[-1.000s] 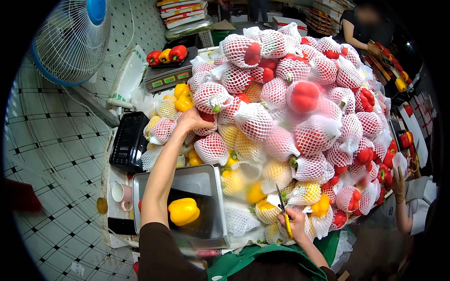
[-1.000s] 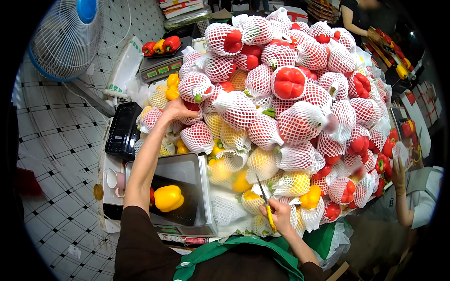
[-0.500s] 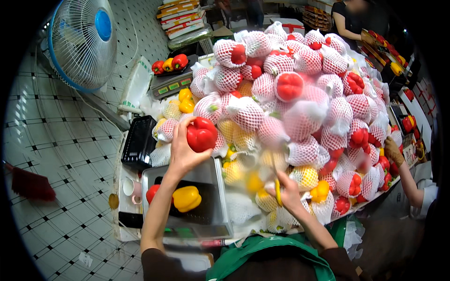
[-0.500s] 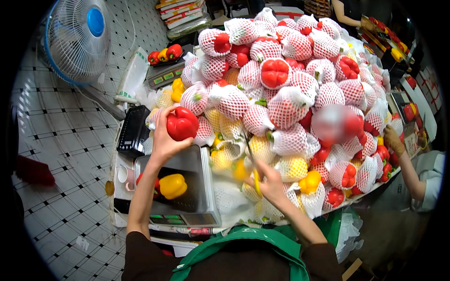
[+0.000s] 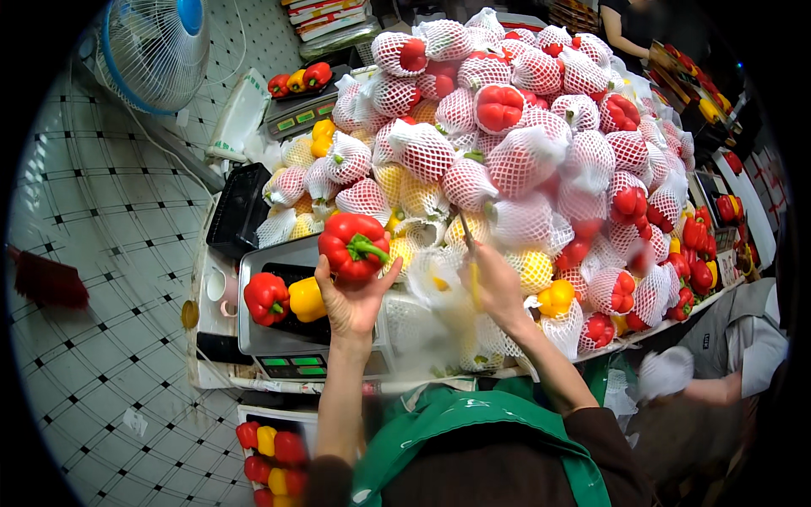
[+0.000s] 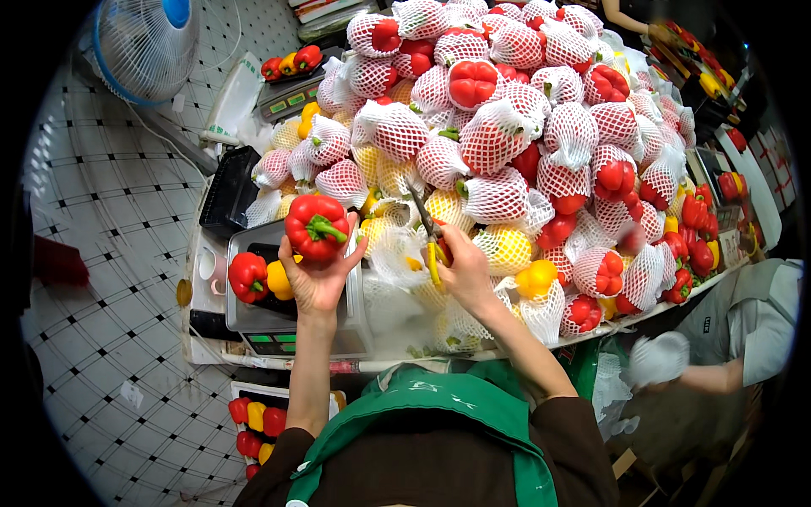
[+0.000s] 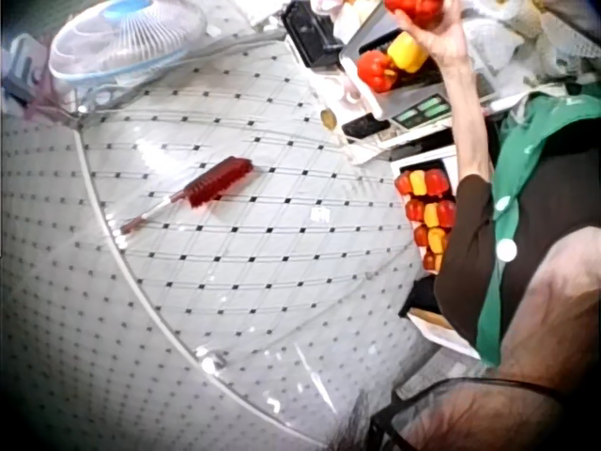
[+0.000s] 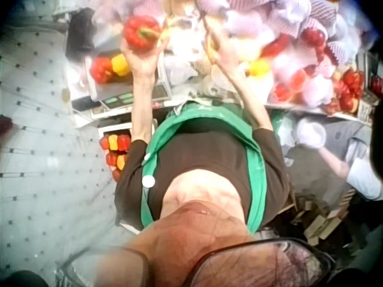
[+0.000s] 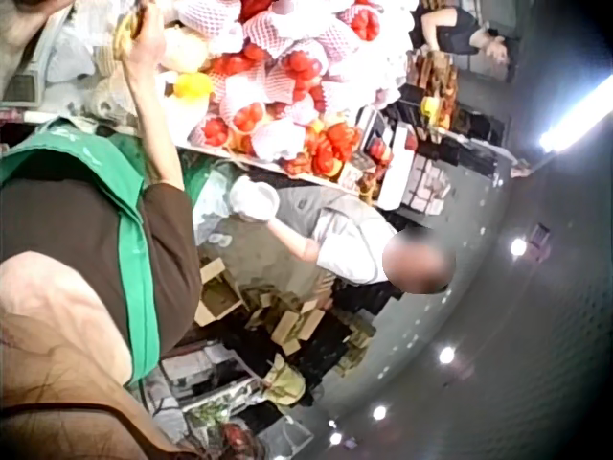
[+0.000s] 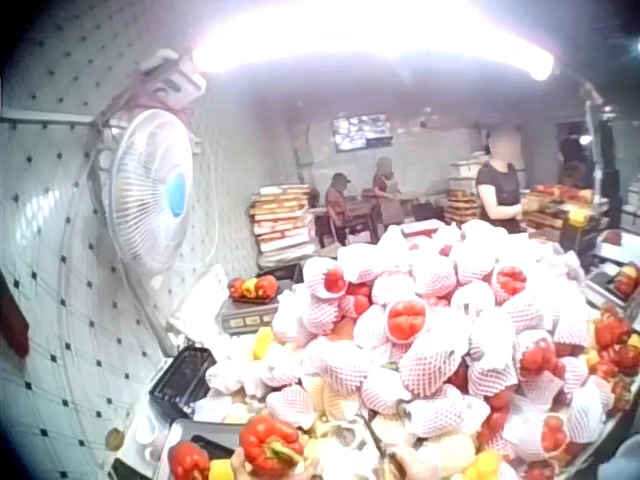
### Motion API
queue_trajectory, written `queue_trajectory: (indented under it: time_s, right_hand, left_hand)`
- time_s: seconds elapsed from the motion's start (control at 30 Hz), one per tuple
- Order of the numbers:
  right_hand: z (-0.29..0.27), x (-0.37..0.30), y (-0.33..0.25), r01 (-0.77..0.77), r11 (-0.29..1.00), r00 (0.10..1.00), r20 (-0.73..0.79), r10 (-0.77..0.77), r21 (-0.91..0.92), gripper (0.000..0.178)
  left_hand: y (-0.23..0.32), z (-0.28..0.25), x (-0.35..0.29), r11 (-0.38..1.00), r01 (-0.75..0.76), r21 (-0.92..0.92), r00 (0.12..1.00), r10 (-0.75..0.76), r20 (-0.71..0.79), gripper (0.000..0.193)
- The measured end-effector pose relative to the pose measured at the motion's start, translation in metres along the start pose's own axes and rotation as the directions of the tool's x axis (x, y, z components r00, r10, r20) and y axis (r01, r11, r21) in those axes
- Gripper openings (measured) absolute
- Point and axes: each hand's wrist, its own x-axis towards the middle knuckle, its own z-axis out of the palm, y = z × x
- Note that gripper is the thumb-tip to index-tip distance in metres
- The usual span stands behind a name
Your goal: The person removes bell peppers from protective foam nets using shears, weighs them on a digital scale, and places them into a white tray. The process is repeated for multiple red and yellow bell peppers.
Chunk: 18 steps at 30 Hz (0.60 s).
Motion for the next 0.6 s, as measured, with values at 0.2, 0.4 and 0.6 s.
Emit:
queue_trajectory:
  time_s: [0.2,0.4,0.6]
  right_hand:
    - [-0.022,-0.017,-0.012,0.245,0.943,0.969,0.057,-0.239,-0.224,0.051]
    - [-0.03,-0.017,0.006,0.311,0.919,0.95,0.066,-0.305,-0.243,0.051]
    - [-0.039,-0.014,0.014,0.443,0.821,0.894,0.107,-0.435,-0.36,0.055]
  left_hand:
    - [-0.017,0.002,-0.017,0.959,0.104,-0.262,0.982,-0.14,-0.123,0.082]
    - [-0.026,0.011,-0.035,0.949,0.258,-0.183,0.927,-0.296,-0.228,0.08]
    - [-0.032,0.008,-0.045,0.922,0.376,-0.096,0.854,-0.384,-0.351,0.08]
